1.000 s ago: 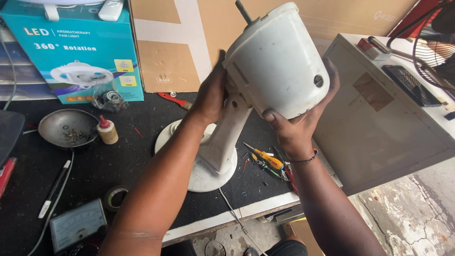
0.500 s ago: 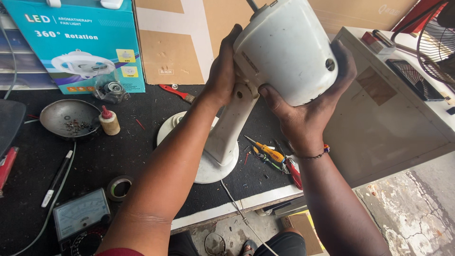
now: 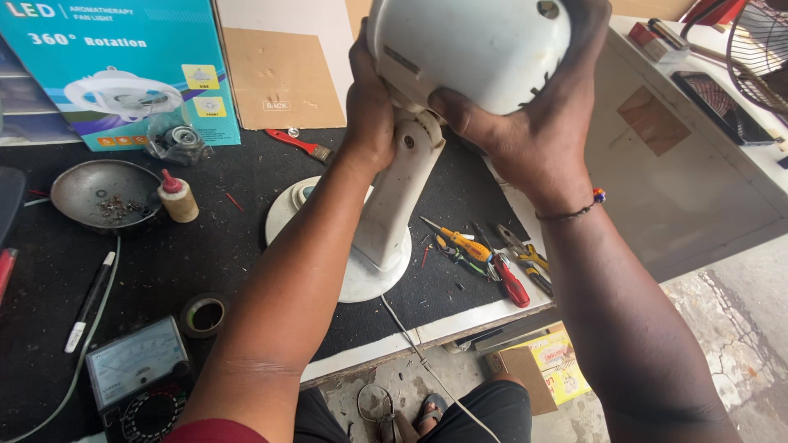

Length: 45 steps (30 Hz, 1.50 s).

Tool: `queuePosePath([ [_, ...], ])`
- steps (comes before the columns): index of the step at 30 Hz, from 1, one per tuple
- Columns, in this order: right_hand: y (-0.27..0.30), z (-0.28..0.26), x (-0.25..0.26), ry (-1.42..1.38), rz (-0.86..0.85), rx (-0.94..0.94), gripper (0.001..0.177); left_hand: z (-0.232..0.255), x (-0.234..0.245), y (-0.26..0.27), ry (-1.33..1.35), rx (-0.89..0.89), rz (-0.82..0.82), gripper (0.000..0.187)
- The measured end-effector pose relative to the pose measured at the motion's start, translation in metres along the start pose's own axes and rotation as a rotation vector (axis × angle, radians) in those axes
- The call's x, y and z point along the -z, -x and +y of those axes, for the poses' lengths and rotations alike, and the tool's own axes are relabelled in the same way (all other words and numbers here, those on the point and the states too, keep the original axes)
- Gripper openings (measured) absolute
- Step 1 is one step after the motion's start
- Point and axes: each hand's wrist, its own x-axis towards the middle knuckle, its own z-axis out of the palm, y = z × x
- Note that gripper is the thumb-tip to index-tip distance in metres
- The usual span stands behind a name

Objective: The person assembles a white pedestal fan by attaching the motor housing to the stand and securing it with a screwdriver. They then plug in the power cord and test the fan by pressing the control buttons on the base.

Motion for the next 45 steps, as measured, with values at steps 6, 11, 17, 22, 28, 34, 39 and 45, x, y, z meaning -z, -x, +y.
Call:
queuePosePath([
  [6, -0.03, 0.0, 0.0, -0.099, -0.178, 0.022, 0.059, -0.029, 0.012, -0.023, 0.257, -0.066, -0.048, 0.055],
  [11, -0.038, 0.009, -0.006, -0.047, -0.246, 0.037, 0.056, -0.025, 0.015, -0.016, 0.319, -0.061, -0.042, 0.059],
  [17, -0.024, 0.007, 0.001, -0.029, -0.186, -0.083, 0.089, -0.008, 0.024, -0.016, 0.28, -0.142, -0.437, 0.084],
  [22, -0.021, 0.009, 0.002, -0.186, -0.247, -0.03, 0.097, 0.043, 0.031, -0.002, -0.023, -0.161, -0.373, 0.104],
  [28, -0.024, 0.013, 0.002, -0.096, -0.254, -0.047, 0.09, 0.057, 0.034, -0.012, -0.05, -0.181, -0.504, 0.062],
  [34, -0.024, 0.02, 0.007, 0.126, -0.214, 0.204, 0.116, 0.058, 0.027, -0.013, 0.011, -0.161, -0.517, 0.053],
  [39, -0.026, 0.021, 0.006, 0.2, -0.29, 0.264, 0.105, 0.055, 0.019, -0.014, 0.074, -0.134, -0.529, 0.045],
  [45, -0.022, 0.027, -0.004, 0.146, -0.204, 0.284, 0.094, 0.055, 0.012, -0.007, 0.102, -0.104, -0.578, 0.043],
])
